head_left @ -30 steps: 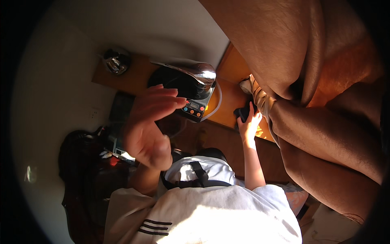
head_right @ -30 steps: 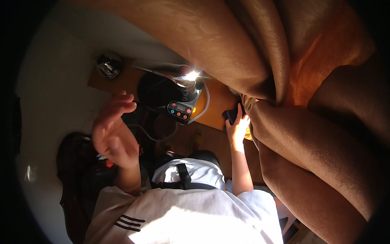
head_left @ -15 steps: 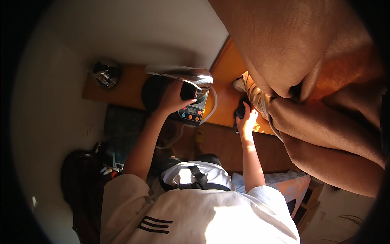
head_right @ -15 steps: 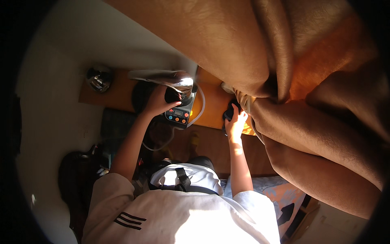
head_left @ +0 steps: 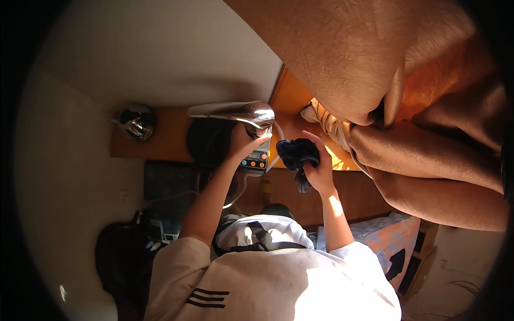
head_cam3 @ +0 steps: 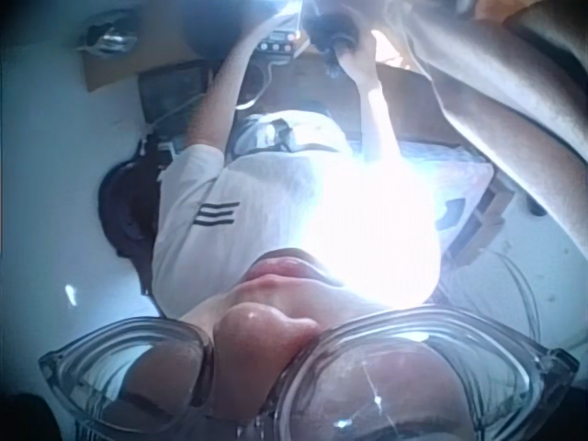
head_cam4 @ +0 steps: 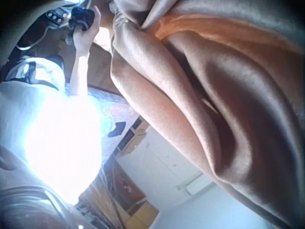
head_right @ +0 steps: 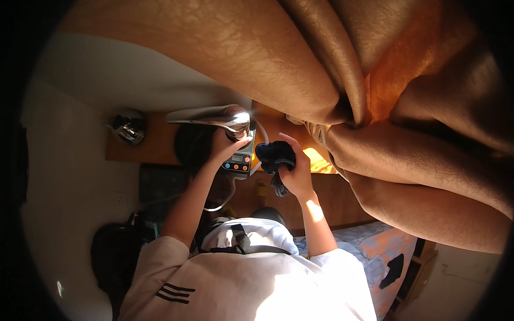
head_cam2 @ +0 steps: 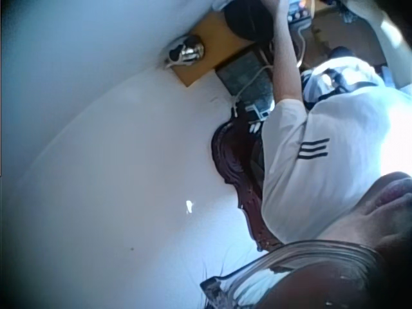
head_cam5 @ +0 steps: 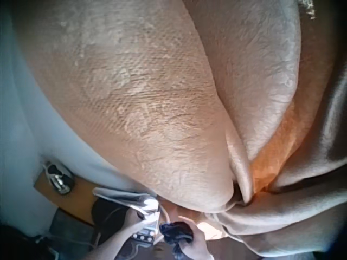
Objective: The person assembles a CPAP machine by attaching the headgear, connecting the hose to the mask and machine, and adjusting the control panel. They also handle a water chamber and a power cord during the process.
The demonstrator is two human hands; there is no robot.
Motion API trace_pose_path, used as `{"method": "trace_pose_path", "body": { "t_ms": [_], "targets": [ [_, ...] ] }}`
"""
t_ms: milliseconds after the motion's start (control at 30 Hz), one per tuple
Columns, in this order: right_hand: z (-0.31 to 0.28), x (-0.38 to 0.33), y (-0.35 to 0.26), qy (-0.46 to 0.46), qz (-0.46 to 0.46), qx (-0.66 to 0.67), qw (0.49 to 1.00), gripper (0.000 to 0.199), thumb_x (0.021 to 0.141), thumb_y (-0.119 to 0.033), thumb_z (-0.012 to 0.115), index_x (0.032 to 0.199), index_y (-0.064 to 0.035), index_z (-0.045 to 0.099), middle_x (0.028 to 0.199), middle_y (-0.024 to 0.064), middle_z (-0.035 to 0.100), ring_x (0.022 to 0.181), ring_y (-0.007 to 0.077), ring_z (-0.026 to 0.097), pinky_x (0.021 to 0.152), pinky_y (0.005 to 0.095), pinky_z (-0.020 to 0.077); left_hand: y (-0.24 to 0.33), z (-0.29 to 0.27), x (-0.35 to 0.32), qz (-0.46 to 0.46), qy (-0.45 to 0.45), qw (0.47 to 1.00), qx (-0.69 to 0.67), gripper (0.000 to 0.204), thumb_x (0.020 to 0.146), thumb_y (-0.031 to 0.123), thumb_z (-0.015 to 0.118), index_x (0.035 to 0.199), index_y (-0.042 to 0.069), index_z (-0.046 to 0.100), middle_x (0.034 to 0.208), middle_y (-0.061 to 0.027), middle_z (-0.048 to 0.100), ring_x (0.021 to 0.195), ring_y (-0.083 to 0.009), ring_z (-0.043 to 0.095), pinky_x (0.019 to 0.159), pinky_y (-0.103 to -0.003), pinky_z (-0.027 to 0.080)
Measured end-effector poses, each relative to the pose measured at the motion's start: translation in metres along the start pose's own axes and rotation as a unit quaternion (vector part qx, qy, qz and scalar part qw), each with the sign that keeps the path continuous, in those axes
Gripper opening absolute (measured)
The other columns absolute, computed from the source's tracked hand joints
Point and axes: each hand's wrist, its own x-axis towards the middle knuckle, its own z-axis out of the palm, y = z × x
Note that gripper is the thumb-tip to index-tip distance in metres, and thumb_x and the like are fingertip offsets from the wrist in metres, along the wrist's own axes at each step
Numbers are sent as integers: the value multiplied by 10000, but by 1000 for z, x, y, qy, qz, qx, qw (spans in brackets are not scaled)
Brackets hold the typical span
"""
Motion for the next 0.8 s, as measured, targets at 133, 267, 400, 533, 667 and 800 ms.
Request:
{"method": "trace_pose_path", "body": {
  "t_ms": [133,267,400,533,667,800],
  "targets": [
    [18,5,-1,2,-15,-23,1000,639,628,137,412,1235,-6,547,1022,127,659,984,194,632,901,260,464,-6,-1,5,62,17,996,-61,379,673,77,815,1003,8,641,917,-62,687,852,-149,650,785,-302,513],
    [23,-2,3,-5,-1,1,1000,631,626,144,417,1223,-6,555,1027,125,661,991,196,634,903,261,464,5,-25,-5,92,-23,995,-7,353,662,79,816,962,9,643,893,-59,674,837,-149,642,769,-306,512],
    [27,-14,15,9,45,19,999,621,630,153,423,1215,-6,559,1026,120,661,990,196,636,902,263,465,0,-57,-13,21,-37,995,-85,344,684,71,819,975,-8,654,939,-69,682,852,-140,653,761,-294,521],
    [43,-13,29,21,74,56,995,611,640,137,427,1220,-3,556,1098,103,647,1064,180,607,932,244,438,-22,-94,-13,16,-53,985,-163,380,720,-4,795,1048,-14,602,941,-39,636,859,-94,603,755,-277,523],
    [86,1,46,41,60,78,994,548,672,98,498,1208,-6,541,1101,102,634,1045,180,608,928,262,448,-25,-113,-21,62,-75,989,-107,446,738,-55,751,1137,-4,558,1041,-48,609,945,-109,585,819,-290,504],
    [147,36,72,39,35,-26,998,581,681,50,598,1244,-52,500,1134,122,616,1053,227,601,932,310,462,-30,-112,-20,27,-64,988,-139,481,721,2,781,1152,7,566,1070,-61,610,995,-144,586,859,-310,495]
  ]
}}
